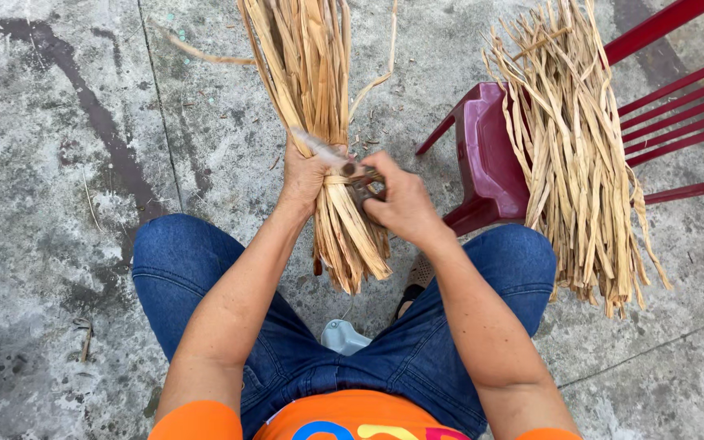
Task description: The person sits on the floor and uses shears to trim and split dried sticks. They handle the sticks one at a time, cutting them to length and occasionally splitting them before placing them into a pile.
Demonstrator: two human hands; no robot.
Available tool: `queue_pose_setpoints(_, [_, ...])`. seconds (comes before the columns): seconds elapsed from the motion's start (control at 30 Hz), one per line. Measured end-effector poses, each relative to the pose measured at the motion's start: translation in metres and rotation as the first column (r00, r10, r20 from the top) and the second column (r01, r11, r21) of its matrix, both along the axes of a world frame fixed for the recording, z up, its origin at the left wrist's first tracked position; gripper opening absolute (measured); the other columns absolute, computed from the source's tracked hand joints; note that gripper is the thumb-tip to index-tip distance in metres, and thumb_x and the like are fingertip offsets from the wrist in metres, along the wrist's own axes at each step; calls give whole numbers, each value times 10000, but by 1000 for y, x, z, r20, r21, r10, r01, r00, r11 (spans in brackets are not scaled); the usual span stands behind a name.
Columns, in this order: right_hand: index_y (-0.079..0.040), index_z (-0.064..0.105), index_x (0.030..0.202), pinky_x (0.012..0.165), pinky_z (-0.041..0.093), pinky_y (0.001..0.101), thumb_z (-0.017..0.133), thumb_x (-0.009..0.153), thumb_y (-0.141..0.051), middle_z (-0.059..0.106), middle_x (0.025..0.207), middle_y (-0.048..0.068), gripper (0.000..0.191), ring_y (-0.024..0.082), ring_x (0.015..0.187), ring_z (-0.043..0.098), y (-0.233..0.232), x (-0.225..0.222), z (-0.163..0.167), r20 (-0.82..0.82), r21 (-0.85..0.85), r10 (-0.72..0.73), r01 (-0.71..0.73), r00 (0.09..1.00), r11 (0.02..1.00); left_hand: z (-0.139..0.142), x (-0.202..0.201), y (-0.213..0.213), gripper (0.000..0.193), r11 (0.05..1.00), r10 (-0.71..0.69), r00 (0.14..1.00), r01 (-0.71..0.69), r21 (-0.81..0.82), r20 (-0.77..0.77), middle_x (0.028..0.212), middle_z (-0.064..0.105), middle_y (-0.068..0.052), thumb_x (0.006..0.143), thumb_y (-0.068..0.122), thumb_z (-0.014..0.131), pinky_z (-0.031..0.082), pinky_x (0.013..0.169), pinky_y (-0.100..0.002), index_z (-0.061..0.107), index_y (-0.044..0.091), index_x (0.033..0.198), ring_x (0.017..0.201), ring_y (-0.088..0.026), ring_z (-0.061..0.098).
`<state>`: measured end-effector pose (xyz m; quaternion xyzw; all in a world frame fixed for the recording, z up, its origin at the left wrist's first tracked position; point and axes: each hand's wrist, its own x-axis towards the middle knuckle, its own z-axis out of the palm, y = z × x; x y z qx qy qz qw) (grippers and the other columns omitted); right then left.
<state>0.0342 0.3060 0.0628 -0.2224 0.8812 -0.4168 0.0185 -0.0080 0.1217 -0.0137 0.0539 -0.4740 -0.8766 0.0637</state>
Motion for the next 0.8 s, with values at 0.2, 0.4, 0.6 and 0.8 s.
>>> queue_pose_setpoints(0.2, [-111,514,1234,750,532,491,702,800,-30,710,910,176,480,412,867,698,-7,7,-2,-88,16,-23,25,996,1000,-14,2,0,564,996,28,999,-31,79,30,898,686,-140,794,-164,692,643,594,-356,455,36,1265,716,-228,719])
queue_pose_setpoints(0.4, [-145,509,1185,713,570,442,697,869,-61,757,927,99,378,328,848,748,-13,16,-8,-264,7,123,-126,957,992,-29,-10,2,614,968,212,976,-203,-150,43,1097,694,-127,782,-129,748,633,698,-327,476,4,1317,873,-232,717])
queue_pose_setpoints(0.6, [-141,507,1224,672,560,500,714,790,-65,695,823,150,488,390,751,696,-37,27,-13,-124,155,312,-292,942,944,-36,-20,-18,717,919,358,925,-325,-221,127,1120,683,-119,716,-98,752,649,762,-327,424,32,1340,916,-227,720])
queue_pose_setpoints(0.8, [-166,501,1285,666,534,537,736,780,-81,686,814,183,564,423,777,684,-39,34,-13,-66,228,371,-348,926,909,-51,-33,-45,693,875,474,874,-455,-164,103,1131,689,-115,705,-118,779,623,768,-326,475,11,1314,925,-230,711])
